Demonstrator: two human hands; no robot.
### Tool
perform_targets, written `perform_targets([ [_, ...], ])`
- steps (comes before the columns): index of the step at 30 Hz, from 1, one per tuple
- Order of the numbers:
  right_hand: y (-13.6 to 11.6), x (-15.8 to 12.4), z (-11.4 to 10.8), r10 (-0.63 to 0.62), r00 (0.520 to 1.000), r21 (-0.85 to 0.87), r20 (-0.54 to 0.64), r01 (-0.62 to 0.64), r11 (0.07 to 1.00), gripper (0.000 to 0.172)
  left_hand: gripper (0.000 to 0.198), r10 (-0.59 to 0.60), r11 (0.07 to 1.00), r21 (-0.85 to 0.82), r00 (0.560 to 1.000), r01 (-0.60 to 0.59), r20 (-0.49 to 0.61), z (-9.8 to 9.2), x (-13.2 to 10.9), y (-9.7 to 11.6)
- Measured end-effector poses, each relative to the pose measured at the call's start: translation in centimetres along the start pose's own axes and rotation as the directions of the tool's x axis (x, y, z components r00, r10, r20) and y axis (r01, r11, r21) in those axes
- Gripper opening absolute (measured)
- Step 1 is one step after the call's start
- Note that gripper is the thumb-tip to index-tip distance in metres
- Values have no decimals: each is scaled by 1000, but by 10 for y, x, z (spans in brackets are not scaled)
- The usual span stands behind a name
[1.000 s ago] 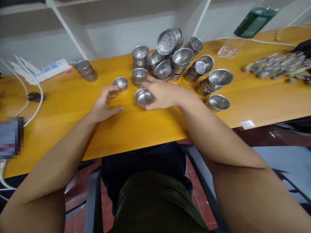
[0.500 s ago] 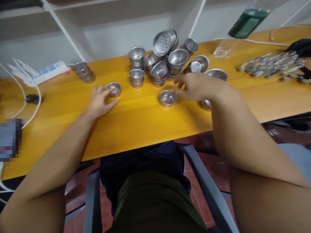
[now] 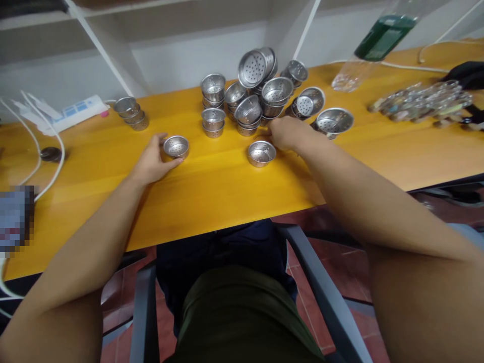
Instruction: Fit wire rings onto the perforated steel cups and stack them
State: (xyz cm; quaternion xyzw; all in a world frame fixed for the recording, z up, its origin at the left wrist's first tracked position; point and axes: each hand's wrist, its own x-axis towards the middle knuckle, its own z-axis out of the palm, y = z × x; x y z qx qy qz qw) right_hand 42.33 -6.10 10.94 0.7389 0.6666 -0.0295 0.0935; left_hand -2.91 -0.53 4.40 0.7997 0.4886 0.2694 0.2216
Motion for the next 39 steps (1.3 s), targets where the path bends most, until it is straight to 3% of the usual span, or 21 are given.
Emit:
perform_targets([
  [5,-3,6,-13,-19,990,-49,137,26,998,33,84,53,998,24,998,-52,-44,3,-1,5],
  [10,3,11,-18,-102,979,-76,174,117,990,33,84,90,996,-6,991,-91,-103,4,-2,4],
  [13,7,5,-25,-88,990,-61,111,96,994,32,83,93,995,-32,989,-97,-119,6,-2,1],
  [18,11,-22,-46,-44,993,45,-108,49,998,7,85,139,982,-107,980,-155,-140,13,-1,-5],
  [20,8,-37,-57,-49,976,201,-212,93,975,16,89,185,967,-151,972,-206,-142,14,-2,-3],
  [22,-2,-52,-68,-79,948,414,-309,209,886,27,93,220,951,-191,966,-244,-137,13,-4,2],
  [25,-28,-67,-78,-155,907,641,-392,391,661,37,100,242,940,-216,963,-264,-123,9,-8,11],
  [29,-73,-65,-80,-275,833,762,-480,551,339,12,98,214,926,-296,972,-233,-94,10,-10,9],
  [32,-105,-57,-72,-347,778,798,-524,591,120,38,94,183,868,-458,981,-191,-61,17,-9,-1],
  [34,-123,-50,-63,-368,779,822,-508,566,64,40,93,178,836,-519,982,-180,-54,20,-9,-5],
  [39,-149,-31,-32,-283,845,858,-454,500,118,40,104,184,808,-557,980,-193,-72,23,-10,-1],
])
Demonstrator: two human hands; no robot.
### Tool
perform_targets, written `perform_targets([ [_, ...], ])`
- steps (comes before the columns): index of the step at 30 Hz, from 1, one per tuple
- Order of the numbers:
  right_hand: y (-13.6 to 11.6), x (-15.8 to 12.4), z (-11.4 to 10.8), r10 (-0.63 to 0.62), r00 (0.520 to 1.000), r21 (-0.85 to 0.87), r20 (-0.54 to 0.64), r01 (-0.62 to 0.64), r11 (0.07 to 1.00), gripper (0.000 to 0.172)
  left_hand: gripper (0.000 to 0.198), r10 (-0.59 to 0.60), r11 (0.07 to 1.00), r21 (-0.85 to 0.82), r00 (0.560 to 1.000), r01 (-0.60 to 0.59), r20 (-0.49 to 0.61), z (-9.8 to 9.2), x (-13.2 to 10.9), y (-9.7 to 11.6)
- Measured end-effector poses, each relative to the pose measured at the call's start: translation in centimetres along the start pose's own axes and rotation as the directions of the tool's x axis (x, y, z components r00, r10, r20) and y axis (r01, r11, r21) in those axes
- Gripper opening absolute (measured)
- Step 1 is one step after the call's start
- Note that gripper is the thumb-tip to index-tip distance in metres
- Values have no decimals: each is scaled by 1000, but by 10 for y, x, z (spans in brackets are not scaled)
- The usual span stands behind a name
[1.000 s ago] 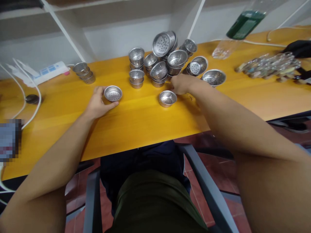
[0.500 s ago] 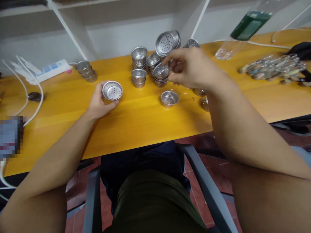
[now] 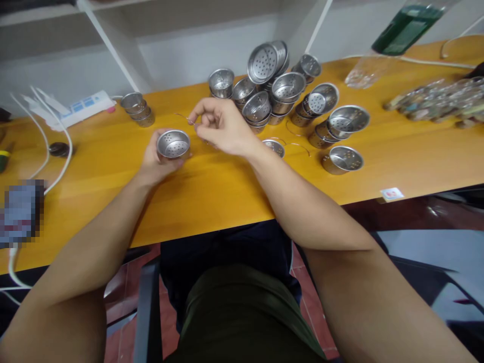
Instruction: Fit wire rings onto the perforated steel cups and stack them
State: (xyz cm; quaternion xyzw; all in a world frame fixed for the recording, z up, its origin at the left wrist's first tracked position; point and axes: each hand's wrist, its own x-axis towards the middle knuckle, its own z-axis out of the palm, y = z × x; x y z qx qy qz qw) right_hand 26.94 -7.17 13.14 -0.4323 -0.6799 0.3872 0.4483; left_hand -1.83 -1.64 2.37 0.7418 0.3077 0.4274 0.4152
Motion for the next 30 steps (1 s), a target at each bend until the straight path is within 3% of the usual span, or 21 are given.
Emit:
perform_targets([
  [4,19,3,9,29,998,41,-54,-27,999,59,121,-55,993,99,998,59,-40,3,0,9],
  [7,22,2,12,18,997,30,-75,-16,999,69,121,-109,987,116,993,112,-34,5,0,14],
  [12,27,3,13,-68,995,-57,-67,64,996,50,122,-78,997,18,997,78,-5,7,1,17],
  [18,33,4,17,-67,997,-89,-38,64,994,32,118,-58,998,41,998,57,14,10,3,18],
  [22,33,3,15,-112,992,-98,-50,107,989,40,114,-26,998,56,999,25,20,10,2,17],
  [26,34,6,8,-32,998,-39,-45,30,999,55,114,-45,996,76,999,45,-9,9,3,8],
  [30,36,7,8,-25,999,0,-40,25,1000,58,110,-58,991,117,998,60,-22,9,3,2],
])
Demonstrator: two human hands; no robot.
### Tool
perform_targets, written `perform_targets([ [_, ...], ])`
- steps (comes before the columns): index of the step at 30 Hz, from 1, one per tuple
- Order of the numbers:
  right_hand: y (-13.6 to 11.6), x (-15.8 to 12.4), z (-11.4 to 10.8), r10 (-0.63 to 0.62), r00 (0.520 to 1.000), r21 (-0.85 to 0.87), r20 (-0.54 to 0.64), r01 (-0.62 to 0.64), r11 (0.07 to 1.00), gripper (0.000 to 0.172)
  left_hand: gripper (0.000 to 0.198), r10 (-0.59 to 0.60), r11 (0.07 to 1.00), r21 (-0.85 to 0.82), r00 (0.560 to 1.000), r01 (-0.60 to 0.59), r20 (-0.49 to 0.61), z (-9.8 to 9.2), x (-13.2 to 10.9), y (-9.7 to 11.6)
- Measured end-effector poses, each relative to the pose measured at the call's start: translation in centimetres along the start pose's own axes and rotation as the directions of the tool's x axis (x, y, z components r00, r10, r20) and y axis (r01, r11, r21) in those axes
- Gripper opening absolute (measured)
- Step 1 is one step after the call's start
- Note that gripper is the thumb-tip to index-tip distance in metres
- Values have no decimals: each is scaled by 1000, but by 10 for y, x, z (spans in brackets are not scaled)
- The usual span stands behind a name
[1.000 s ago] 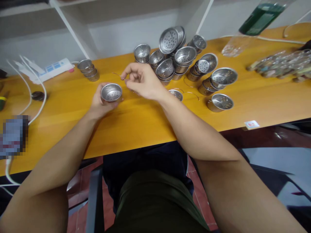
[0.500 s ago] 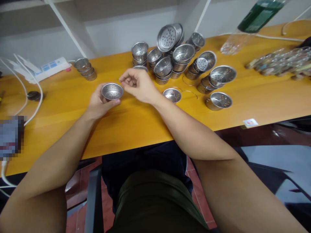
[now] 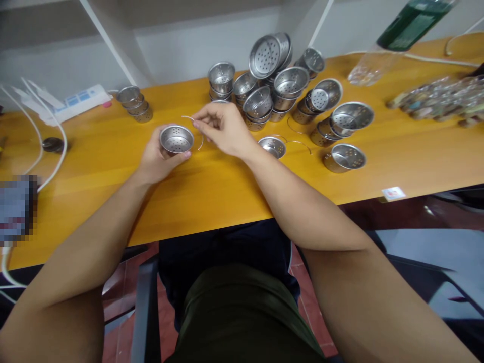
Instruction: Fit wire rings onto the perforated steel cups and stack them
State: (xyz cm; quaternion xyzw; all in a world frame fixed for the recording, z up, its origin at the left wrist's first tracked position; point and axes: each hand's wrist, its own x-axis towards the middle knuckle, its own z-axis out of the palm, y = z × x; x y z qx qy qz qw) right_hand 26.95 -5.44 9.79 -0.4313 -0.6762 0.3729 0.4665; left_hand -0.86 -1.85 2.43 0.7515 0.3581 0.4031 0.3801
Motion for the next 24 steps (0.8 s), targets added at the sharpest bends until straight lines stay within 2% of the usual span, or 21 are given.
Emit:
perform_targets([
  [3,3,-2,8,-26,1000,-59,17,27,998,52,107,16,999,31,1000,-16,18,2,-1,3],
  [8,4,-7,22,-32,999,-230,24,37,972,18,100,38,999,23,998,-39,54,4,-4,9],
  [10,2,-8,25,-44,999,-308,6,44,950,11,98,69,998,9,996,-69,57,5,-4,9],
  [13,-2,-10,26,-47,999,-394,-10,39,918,9,97,81,997,-4,994,-81,66,6,-4,8],
  [19,-6,-9,25,-39,999,-440,-22,26,898,8,105,29,999,26,997,-31,76,7,-4,7],
  [24,-1,-8,31,-67,997,-439,-42,42,897,10,109,120,993,-5,991,-119,54,10,-4,1],
])
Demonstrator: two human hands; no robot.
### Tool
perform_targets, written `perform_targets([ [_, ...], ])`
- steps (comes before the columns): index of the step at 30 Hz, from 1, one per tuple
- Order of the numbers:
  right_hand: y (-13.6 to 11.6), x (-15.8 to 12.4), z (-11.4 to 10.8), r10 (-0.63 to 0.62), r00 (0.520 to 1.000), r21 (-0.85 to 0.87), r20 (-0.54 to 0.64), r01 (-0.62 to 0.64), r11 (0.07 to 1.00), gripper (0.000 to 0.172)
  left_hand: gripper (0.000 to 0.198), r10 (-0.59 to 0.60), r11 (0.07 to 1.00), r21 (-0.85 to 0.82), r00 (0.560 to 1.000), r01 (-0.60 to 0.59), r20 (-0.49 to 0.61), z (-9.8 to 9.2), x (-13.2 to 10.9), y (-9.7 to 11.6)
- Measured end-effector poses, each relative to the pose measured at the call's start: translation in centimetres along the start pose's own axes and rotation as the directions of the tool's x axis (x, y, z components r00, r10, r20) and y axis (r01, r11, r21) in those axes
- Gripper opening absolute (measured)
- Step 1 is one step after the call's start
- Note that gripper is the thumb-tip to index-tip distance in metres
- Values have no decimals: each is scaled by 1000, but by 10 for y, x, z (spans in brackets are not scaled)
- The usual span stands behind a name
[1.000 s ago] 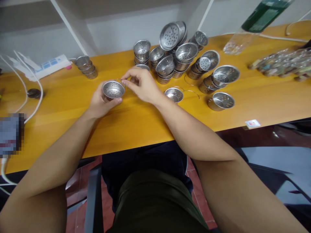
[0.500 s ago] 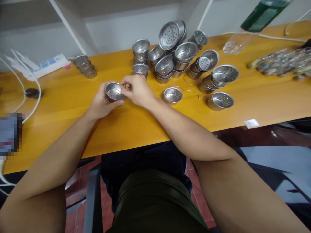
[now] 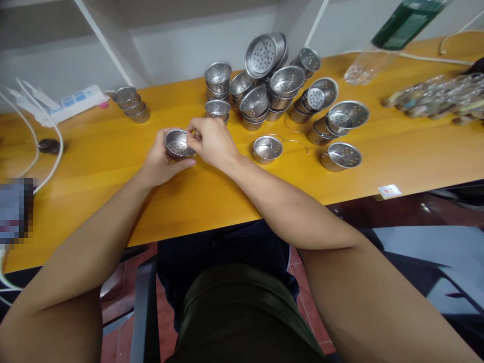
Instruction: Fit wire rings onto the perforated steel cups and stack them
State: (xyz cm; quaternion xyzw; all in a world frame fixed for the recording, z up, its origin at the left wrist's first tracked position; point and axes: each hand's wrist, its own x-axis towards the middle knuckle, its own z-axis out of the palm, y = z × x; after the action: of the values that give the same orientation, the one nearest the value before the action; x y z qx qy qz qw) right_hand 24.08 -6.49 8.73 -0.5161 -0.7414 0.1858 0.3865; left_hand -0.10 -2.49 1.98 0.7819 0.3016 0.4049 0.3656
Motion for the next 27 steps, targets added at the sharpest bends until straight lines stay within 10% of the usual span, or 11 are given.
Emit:
perform_targets([
  [6,20,4,14,-124,991,263,-46,132,956,10,104,73,997,19,997,-72,-33,-3,2,1],
  [13,34,12,-10,-370,901,671,225,133,730,72,90,-63,977,-201,996,74,59,-9,1,10],
  [27,35,12,-3,-280,932,680,232,51,732,82,104,53,998,-25,998,-55,-45,-1,2,-7],
])
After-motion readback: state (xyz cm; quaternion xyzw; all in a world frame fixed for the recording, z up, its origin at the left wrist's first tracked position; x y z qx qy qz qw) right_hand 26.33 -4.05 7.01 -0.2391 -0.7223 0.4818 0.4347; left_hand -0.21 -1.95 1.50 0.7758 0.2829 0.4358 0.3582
